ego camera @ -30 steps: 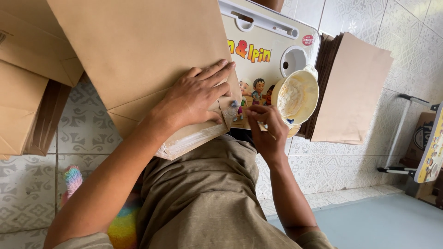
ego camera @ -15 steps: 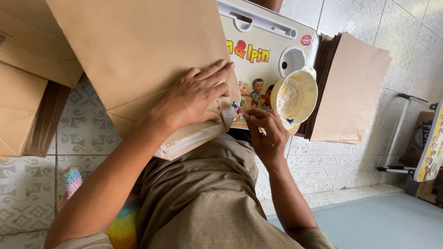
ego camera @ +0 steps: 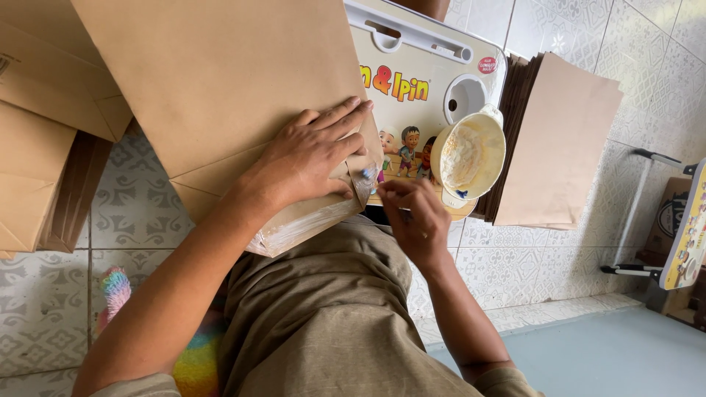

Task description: Applying glue to the bottom flap of a brown paper bag using a small stick and then pressing the flap down to seal it.

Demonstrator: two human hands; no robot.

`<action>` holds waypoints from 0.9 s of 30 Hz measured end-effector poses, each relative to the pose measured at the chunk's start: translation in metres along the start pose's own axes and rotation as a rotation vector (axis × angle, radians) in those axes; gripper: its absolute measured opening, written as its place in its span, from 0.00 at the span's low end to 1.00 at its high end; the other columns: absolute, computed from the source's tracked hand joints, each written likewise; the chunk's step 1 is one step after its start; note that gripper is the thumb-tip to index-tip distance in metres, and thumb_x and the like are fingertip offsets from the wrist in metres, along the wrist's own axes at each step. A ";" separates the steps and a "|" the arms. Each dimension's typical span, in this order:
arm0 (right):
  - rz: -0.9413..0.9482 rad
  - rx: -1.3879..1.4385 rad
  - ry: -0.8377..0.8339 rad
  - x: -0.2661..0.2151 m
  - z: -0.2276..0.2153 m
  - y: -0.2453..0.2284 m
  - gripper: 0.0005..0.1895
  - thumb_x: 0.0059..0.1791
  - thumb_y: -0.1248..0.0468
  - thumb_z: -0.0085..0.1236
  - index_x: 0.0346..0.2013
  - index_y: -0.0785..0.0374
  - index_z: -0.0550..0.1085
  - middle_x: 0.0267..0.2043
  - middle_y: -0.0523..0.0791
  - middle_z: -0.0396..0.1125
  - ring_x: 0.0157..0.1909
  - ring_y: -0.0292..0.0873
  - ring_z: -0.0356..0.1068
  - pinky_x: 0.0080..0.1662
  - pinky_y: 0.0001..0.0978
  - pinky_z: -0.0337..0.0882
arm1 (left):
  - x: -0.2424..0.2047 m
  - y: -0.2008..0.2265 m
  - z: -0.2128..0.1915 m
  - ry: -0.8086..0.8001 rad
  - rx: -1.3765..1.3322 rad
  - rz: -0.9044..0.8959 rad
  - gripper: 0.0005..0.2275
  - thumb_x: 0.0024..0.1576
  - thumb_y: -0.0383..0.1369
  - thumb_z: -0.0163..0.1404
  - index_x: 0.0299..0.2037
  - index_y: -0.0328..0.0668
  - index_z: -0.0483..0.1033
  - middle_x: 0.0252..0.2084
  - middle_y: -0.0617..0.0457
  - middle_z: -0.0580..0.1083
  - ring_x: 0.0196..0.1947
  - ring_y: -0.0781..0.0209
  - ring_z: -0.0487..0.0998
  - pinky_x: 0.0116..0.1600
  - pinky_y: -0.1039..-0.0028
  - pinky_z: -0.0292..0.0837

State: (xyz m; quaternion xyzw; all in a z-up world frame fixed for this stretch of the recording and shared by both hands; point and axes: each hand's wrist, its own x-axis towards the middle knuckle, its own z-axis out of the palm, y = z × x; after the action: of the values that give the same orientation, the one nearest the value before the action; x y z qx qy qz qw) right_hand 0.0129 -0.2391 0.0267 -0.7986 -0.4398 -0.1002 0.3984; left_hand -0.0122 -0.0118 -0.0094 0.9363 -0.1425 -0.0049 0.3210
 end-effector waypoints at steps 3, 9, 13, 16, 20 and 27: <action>-0.044 -0.021 0.008 0.002 -0.001 0.003 0.12 0.45 0.81 0.67 0.25 0.68 0.73 0.33 0.53 0.76 0.31 0.52 0.74 0.33 0.38 0.73 | 0.000 -0.001 0.001 -0.007 0.000 0.004 0.27 0.40 0.49 0.68 0.46 0.53 0.71 0.76 0.51 0.56 0.76 0.52 0.52 0.61 0.60 0.60; -0.017 -0.020 0.038 0.003 -0.003 0.005 0.12 0.45 0.82 0.67 0.25 0.69 0.73 0.32 0.54 0.76 0.30 0.54 0.73 0.32 0.40 0.73 | 0.000 -0.003 0.006 0.014 -0.012 0.008 0.27 0.39 0.48 0.68 0.46 0.53 0.71 0.75 0.50 0.57 0.75 0.52 0.53 0.61 0.59 0.60; -0.015 0.038 0.050 0.005 -0.007 -0.004 0.11 0.43 0.82 0.68 0.25 0.69 0.73 0.33 0.53 0.77 0.29 0.52 0.73 0.32 0.38 0.73 | 0.000 -0.001 0.001 0.023 -0.001 0.018 0.27 0.39 0.50 0.68 0.46 0.53 0.71 0.75 0.50 0.57 0.75 0.52 0.53 0.61 0.60 0.60; -0.018 -0.024 0.080 0.005 -0.016 0.004 0.11 0.46 0.83 0.66 0.26 0.70 0.74 0.33 0.54 0.76 0.31 0.53 0.75 0.33 0.38 0.73 | -0.001 -0.002 0.002 0.019 -0.010 0.016 0.28 0.38 0.49 0.68 0.46 0.53 0.71 0.75 0.50 0.58 0.75 0.51 0.53 0.62 0.59 0.60; -0.039 -0.054 0.046 -0.003 -0.008 0.007 0.11 0.46 0.82 0.65 0.26 0.70 0.72 0.33 0.54 0.75 0.30 0.53 0.73 0.31 0.38 0.72 | 0.000 -0.001 0.002 0.017 -0.011 0.019 0.27 0.39 0.49 0.68 0.45 0.53 0.71 0.75 0.51 0.57 0.75 0.52 0.53 0.61 0.59 0.60; -0.038 -0.074 0.023 -0.001 -0.003 0.012 0.10 0.46 0.81 0.65 0.26 0.70 0.73 0.32 0.54 0.75 0.30 0.53 0.73 0.30 0.39 0.72 | 0.000 -0.002 0.002 0.010 -0.004 0.009 0.27 0.39 0.49 0.68 0.46 0.53 0.71 0.75 0.51 0.57 0.75 0.52 0.53 0.61 0.59 0.60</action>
State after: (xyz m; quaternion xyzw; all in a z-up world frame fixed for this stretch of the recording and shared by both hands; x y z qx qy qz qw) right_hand 0.0219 -0.2452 0.0218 -0.8030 -0.4463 -0.1333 0.3718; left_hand -0.0118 -0.0115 -0.0119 0.9350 -0.1448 0.0011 0.3238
